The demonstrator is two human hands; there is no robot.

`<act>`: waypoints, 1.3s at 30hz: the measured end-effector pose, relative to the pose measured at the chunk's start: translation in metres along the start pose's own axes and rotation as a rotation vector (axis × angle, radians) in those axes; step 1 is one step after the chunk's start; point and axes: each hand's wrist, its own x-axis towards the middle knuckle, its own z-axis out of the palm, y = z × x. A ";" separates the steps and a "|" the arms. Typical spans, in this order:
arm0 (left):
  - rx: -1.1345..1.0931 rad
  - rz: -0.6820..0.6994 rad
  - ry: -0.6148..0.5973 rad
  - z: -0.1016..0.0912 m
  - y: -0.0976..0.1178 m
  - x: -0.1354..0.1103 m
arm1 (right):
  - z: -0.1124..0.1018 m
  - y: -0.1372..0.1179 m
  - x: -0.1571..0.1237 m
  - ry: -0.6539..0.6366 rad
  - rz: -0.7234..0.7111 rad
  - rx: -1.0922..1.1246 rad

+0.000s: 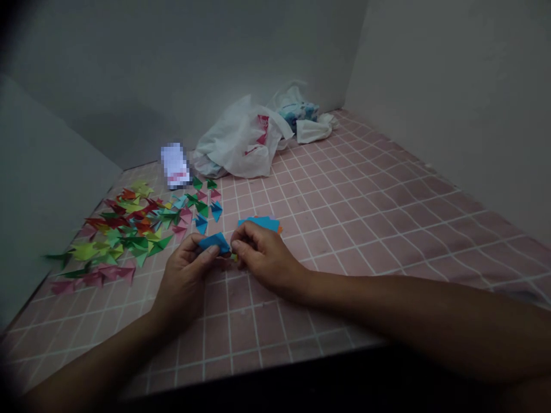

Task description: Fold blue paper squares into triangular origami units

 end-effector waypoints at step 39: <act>0.370 0.312 -0.075 -0.014 0.007 0.005 | -0.004 0.001 0.000 -0.072 -0.125 -0.146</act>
